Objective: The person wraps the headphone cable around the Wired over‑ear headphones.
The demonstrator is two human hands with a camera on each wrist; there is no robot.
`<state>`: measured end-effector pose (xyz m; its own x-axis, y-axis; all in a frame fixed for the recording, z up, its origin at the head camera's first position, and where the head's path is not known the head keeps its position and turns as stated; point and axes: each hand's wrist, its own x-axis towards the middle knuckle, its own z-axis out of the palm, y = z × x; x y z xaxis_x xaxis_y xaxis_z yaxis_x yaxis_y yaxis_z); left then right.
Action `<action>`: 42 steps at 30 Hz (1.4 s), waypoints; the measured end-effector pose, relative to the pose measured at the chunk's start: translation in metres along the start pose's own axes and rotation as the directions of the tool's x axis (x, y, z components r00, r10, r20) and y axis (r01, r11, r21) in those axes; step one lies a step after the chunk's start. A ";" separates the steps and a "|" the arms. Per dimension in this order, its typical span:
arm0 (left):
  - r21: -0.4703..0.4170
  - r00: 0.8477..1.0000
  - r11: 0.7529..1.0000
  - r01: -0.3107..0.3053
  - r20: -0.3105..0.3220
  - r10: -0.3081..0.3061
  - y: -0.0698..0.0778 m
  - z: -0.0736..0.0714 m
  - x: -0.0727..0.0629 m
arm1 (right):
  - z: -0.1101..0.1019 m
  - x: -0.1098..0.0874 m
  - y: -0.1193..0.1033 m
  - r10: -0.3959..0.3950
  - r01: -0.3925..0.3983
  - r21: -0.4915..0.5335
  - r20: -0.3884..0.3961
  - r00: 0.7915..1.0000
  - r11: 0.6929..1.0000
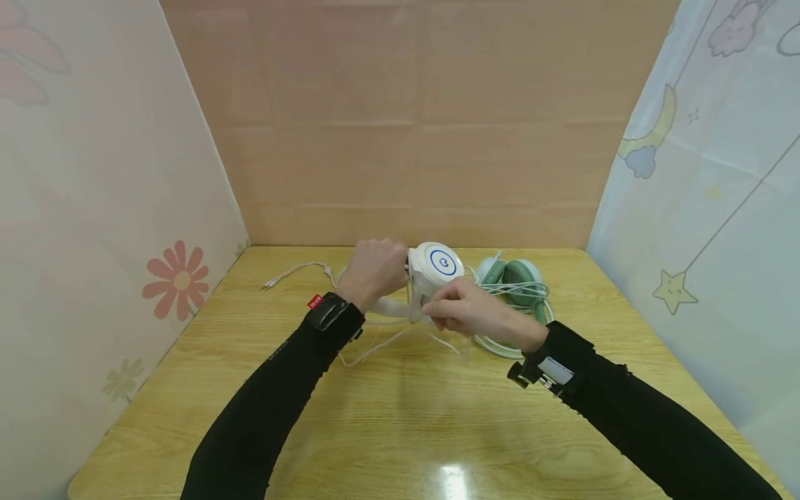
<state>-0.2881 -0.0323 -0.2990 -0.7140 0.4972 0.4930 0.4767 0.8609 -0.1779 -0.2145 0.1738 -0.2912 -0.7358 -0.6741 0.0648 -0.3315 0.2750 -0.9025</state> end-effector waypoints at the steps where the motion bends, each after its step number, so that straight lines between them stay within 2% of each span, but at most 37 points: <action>1: 0.006 1.000 1.000 -0.003 0.003 0.003 0.000 0.001 0.000 | -0.001 0.000 -0.002 -0.013 0.013 0.017 -0.004 1.000 1.000; 4: 0.024 1.000 1.000 -0.010 0.018 0.009 0.001 0.004 -0.002 | -0.005 0.000 -0.009 -0.035 0.035 0.049 -0.011 0.999 0.998; 11: 0.028 0.999 1.000 -0.006 0.039 0.005 0.002 0.009 -0.004 | -0.016 0.002 -0.022 -0.065 0.062 0.087 0.034 0.997 0.994; 21: 0.019 0.999 0.999 -0.028 -0.022 0.028 0.005 0.006 -0.003 | -0.028 0.005 -0.043 -0.098 0.099 -0.008 0.073 0.992 0.995; 25: 0.011 0.999 0.999 -0.038 -0.016 0.038 0.008 0.005 -0.003 | -0.027 0.007 -0.050 -0.112 0.116 -0.037 0.088 0.990 0.993; 28: 0.012 0.999 0.999 -0.048 -0.008 0.048 0.010 0.006 -0.004 | -0.028 0.008 -0.056 -0.127 0.129 -0.022 0.093 0.988 0.991; 32: 0.012 0.998 0.998 -0.063 -0.014 0.063 0.011 0.008 -0.005 | -0.033 0.010 -0.065 -0.144 0.144 0.006 0.072 0.987 0.990; 37: -0.001 0.996 0.997 -0.078 -0.040 0.078 0.013 0.007 -0.005 | -0.043 0.011 -0.073 -0.164 0.164 -0.006 0.031 0.986 0.986; 42: 0.008 0.995 0.996 -0.086 -0.048 0.087 0.014 0.006 -0.005 | -0.054 0.013 -0.080 -0.152 0.153 -0.074 0.013 0.988 0.986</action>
<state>-0.2810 -0.0219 -0.3084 -0.6446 0.5642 0.5159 0.5323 0.8156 -0.2269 -0.2295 0.1799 -0.1957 -0.6691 -0.7169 0.1957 -0.4827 0.2191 -0.8479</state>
